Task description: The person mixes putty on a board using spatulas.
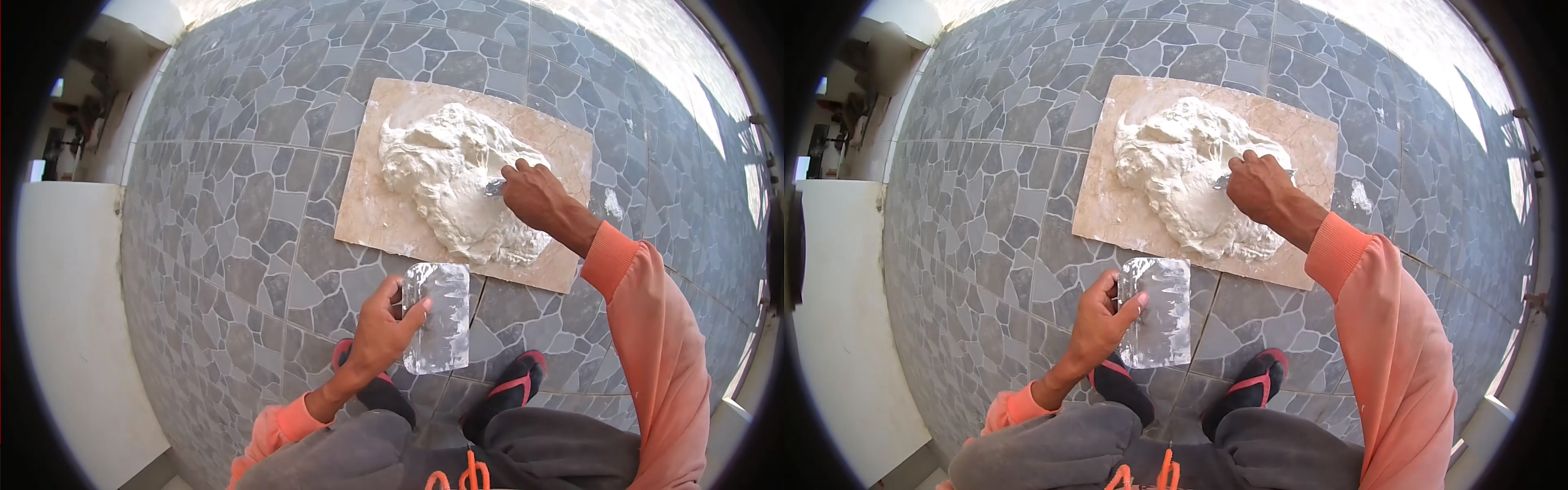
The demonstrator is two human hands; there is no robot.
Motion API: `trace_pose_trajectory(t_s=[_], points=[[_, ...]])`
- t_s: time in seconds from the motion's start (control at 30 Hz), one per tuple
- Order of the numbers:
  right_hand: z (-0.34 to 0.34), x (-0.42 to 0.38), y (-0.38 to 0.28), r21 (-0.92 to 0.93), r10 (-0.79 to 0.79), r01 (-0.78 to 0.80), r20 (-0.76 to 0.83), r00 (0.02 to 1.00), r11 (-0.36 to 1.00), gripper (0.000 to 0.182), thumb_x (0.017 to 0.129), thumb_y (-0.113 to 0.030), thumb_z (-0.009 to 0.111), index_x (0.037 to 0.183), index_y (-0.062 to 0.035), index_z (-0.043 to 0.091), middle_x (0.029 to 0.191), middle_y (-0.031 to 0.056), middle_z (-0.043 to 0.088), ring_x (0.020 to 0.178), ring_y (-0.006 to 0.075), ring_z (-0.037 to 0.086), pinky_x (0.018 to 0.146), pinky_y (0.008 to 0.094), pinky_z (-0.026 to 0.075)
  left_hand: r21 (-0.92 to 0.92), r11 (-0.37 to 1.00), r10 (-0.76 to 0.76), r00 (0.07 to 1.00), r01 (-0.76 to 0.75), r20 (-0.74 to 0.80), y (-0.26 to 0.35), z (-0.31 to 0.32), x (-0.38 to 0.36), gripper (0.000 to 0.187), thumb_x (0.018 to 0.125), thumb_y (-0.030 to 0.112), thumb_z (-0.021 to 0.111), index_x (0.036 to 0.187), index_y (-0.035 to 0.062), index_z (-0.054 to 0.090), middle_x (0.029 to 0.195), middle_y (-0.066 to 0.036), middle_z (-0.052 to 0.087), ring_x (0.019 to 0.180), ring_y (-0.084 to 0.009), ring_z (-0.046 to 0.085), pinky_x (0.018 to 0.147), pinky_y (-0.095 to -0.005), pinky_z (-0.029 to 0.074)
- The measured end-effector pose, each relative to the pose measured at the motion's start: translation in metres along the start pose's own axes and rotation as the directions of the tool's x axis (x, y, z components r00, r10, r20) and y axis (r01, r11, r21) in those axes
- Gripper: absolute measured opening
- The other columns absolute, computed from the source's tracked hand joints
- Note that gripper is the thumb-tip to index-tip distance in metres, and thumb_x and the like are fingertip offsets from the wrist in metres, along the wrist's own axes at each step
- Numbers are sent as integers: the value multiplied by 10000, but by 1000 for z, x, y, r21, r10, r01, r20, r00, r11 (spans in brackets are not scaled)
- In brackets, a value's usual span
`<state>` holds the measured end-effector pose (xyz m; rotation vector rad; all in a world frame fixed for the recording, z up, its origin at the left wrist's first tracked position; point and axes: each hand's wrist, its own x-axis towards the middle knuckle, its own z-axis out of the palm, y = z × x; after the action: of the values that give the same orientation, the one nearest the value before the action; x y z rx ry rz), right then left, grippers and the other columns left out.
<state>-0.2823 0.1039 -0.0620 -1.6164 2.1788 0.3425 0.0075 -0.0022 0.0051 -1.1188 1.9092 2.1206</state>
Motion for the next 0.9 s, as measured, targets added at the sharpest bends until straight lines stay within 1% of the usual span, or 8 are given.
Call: trace_pose_trajectory(t_s=[0.17, 0.3, 0.37, 0.5, 0.57, 0.7, 0.83, 0.9], points=[[-10, 6, 13, -47, 137, -148, -192, 972, 988, 174, 857, -50, 605, 925, 63, 717, 1080, 161, 626, 1049, 290, 581, 847, 409, 504, -4, 1000, 6, 1000, -6, -9, -1, 1, 2, 264, 933, 114, 670, 1118, -36, 556, 941, -67, 664, 834, -79, 612, 709, -248, 518], [12, 2, -2, 52, 77, -76, -8, 997, 996, 179, 872, -52, 590, 912, 58, 726, 1065, 164, 634, 1038, 294, 584, 874, 424, 512, 2, 1000, -6, 1000, 6, 2, 3, -1, 1, 262, 935, 114, 669, 1117, -36, 557, 945, -67, 663, 839, -78, 611, 710, -245, 517], [-9, -1, 10, -51, 29, -30, -27, 999, 998, 173, 870, -60, 600, 890, 53, 730, 1054, 165, 640, 1036, 291, 586, 863, 417, 508, 9, 1000, -13, 1000, 13, 2, 3, 0, 0, 261, 934, 113, 670, 1115, -37, 557, 945, -66, 663, 836, -76, 608, 708, -244, 516], [2, 8, 20, -109, 137, -161, -195, 971, 981, 182, 869, -68, 610, 900, 79, 715, 1077, 157, 626, 1042, 285, 585, 843, 399, 495, -8, 1000, 9, 1000, -10, -2, -2, 0, 2, 245, 936, 97, 666, 1120, -21, 553, 936, -44, 647, 815, -50, 584, 678, -214, 489], [31, 12, 14, 16, 102, -101, -84, 991, 995, 181, 866, -65, 613, 897, 79, 717, 1072, 163, 622, 1030, 296, 593, 840, 419, 520, 0, 1000, 3, 1000, -3, -15, 3, 0, 1, 255, 934, 107, 669, 1113, -37, 558, 936, -62, 663, 828, -72, 606, 705, -245, 517], [-11, 0, 21, -86, 64, -68, -48, 997, 994, 179, 895, -72, 555, 841, 21, 698, 1069, 156, 632, 1014, 296, 597, 816, 418, 518, -38, 999, 1, 1000, -1, -8, -3, 0, -1, 245, 936, 86, 667, 1126, -15, 551, 943, -36, 638, 818, -45, 576, 679, -208, 486], [0, 10, 20, -16, 122, -128, -194, 973, 992, 184, 876, -57, 593, 879, 78, 718, 1073, 172, 628, 1060, 307, 590, 855, 419, 524, -44, 999, 4, 1000, -5, -11, -2, 1, 2, 250, 934, 97, 667, 1117, -30, 555, 951, -59, 652, 829, -66, 597, 702, -232, 509], [11, 9, 4, 56, 64, -63, -14, 998, 996, 183, 879, -52, 590, 917, 75, 715, 1098, 169, 622, 1064, 309, 586, 899, 424, 519, -27, 999, 17, 1000, -17, -14, -2, 0, 3, 252, 933, 104, 666, 1111, -38, 556, 952, -71, 659, 831, -76, 606, 710, -242, 518]])
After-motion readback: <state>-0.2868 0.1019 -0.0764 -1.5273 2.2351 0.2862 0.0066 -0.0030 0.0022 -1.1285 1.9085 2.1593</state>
